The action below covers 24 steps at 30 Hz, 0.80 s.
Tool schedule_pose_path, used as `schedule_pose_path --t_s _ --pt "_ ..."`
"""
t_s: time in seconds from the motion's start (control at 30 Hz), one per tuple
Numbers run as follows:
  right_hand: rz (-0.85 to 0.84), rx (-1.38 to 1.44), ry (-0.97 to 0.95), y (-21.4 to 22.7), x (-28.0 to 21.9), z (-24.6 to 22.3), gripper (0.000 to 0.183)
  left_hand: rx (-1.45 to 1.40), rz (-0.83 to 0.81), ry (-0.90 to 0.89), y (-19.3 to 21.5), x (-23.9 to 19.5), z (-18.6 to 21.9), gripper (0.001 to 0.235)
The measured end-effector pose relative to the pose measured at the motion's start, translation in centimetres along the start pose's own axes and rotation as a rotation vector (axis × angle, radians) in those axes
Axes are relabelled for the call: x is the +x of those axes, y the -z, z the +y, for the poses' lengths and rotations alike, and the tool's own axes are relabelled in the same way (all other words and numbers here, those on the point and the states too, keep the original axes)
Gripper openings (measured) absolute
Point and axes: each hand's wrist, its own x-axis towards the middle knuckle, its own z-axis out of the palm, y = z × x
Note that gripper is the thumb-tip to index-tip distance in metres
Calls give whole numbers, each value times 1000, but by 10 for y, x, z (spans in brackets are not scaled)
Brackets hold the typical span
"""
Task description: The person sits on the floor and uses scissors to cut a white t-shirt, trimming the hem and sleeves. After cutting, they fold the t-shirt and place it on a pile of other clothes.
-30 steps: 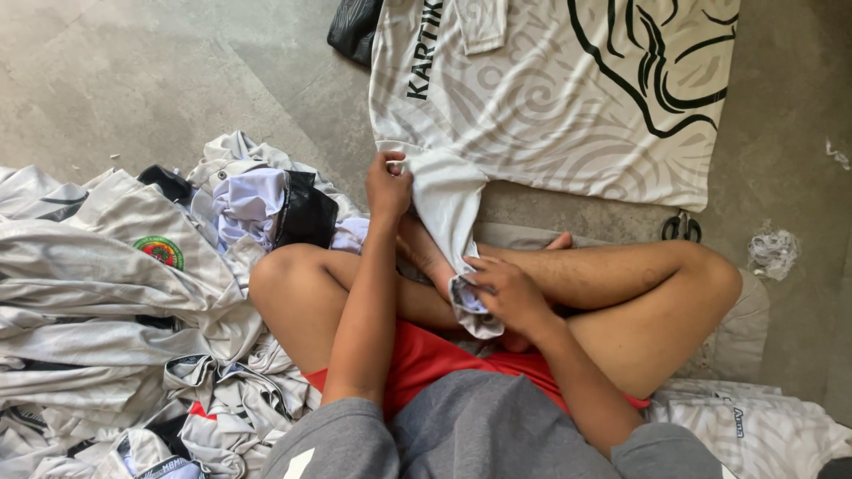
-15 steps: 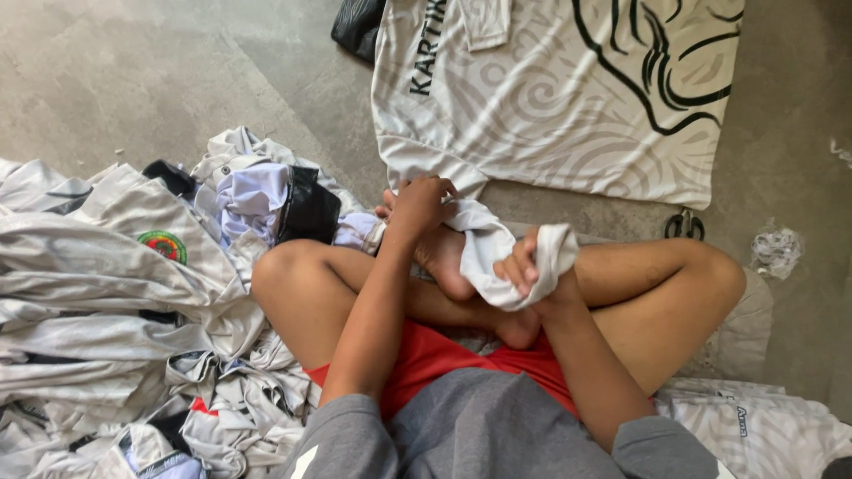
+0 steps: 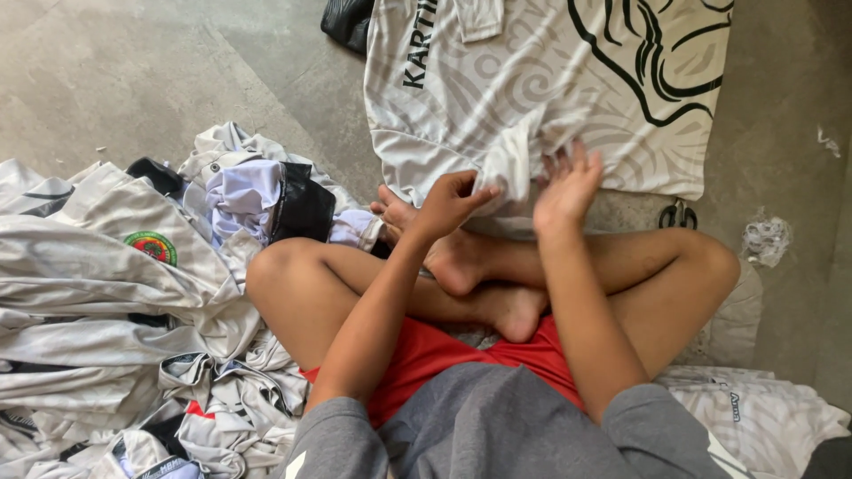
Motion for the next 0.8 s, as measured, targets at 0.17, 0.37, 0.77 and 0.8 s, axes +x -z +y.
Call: schedule_pose_path --t_s 0.17,0.37,0.77,0.8 --pt "-175 -621 89 -10 -79 47 41 -12 81 -75 -4 1 12 20" --pt "-339 -737 288 0 -51 45 37 129 33 -56 21 -7 30 16" --pt "-324 -22 -18 -29 -39 -1 54 717 -159 397 50 -22 98 80" --pt "-337 -18 -159 -33 -47 -6 61 761 -151 413 52 -20 97 82"
